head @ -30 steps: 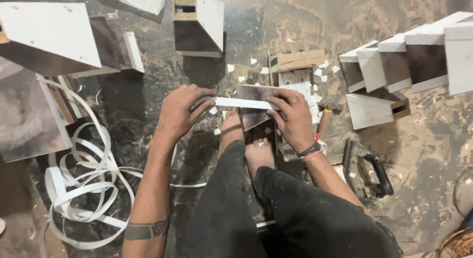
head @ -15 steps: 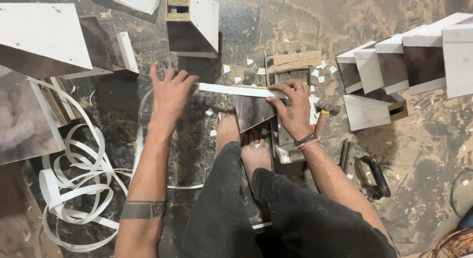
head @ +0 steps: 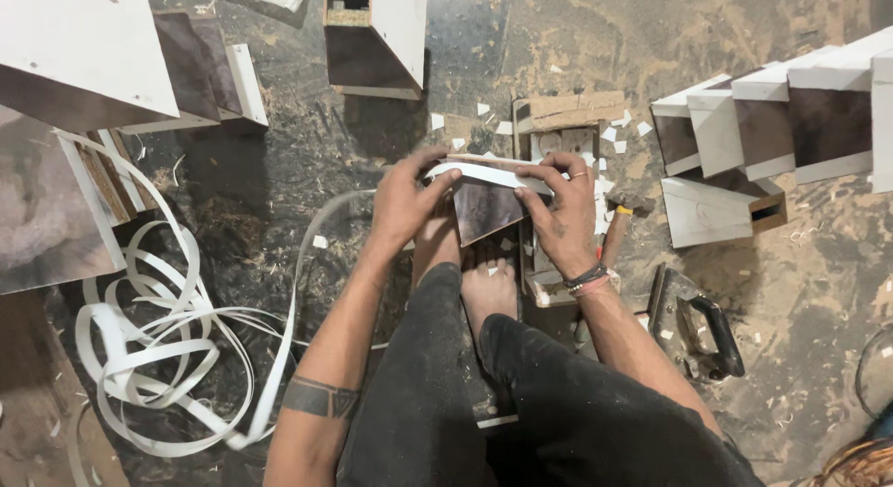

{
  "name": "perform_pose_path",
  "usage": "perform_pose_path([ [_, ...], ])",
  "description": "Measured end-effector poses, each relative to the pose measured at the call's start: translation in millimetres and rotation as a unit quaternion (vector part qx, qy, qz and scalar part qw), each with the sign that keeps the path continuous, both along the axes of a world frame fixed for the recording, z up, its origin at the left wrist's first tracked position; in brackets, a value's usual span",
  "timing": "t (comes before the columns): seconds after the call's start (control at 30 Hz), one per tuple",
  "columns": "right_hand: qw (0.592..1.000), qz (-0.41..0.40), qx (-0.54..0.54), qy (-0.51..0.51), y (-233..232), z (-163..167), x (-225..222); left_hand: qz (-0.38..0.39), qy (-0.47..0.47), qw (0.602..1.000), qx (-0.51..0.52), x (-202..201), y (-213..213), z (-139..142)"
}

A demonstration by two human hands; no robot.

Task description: The person sits on the workshop floor and applies white edge banding tape to small triangular wood panels. They align the tape along the panel edge, press it with a hand iron to activate the adhesive, trim off excess tape, and set finished panels with a stack of completed pieces.

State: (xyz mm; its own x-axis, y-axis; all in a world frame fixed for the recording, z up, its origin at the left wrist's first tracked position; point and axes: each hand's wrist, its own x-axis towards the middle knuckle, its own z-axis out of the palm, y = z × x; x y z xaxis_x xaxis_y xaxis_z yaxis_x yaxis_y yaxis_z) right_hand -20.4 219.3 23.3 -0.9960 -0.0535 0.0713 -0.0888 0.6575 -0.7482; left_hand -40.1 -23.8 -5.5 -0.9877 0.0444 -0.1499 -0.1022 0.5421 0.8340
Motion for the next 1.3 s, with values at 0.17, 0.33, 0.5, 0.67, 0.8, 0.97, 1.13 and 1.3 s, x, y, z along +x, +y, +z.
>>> perform_pose_path([
  [0.17,1.000,0.009,-0.010,-0.008,1,-1,5,0.096,-0.130,0.983,0.090,-2,0,-9],
  [0.33,0.998,-0.016,-0.057,-0.011,1,-6,7,0.077,-0.153,0.979,0.107,-14,7,-15],
  [0.5,0.993,-0.080,-0.043,-0.076,5,-16,13,0.080,-0.155,0.966,0.188,-12,8,-29],
  [0.67,0.990,-0.084,-0.020,-0.116,13,-18,25,0.077,-0.112,0.969,0.208,-8,8,-37],
  [0.8,0.984,-0.078,-0.099,-0.128,11,-23,32,0.089,-0.132,0.972,0.173,-6,8,-32],
  [0.97,0.985,-0.064,-0.085,-0.135,19,-37,29,0.071,-0.094,0.992,0.032,-1,8,-19],
  [1.13,0.991,-0.058,-0.063,-0.104,22,-41,28,0.071,-0.127,0.989,0.019,5,10,-12],
  [1.3,0.997,-0.059,-0.042,-0.023,15,-19,34,0.050,-0.042,0.996,-0.052,9,10,-7],
])
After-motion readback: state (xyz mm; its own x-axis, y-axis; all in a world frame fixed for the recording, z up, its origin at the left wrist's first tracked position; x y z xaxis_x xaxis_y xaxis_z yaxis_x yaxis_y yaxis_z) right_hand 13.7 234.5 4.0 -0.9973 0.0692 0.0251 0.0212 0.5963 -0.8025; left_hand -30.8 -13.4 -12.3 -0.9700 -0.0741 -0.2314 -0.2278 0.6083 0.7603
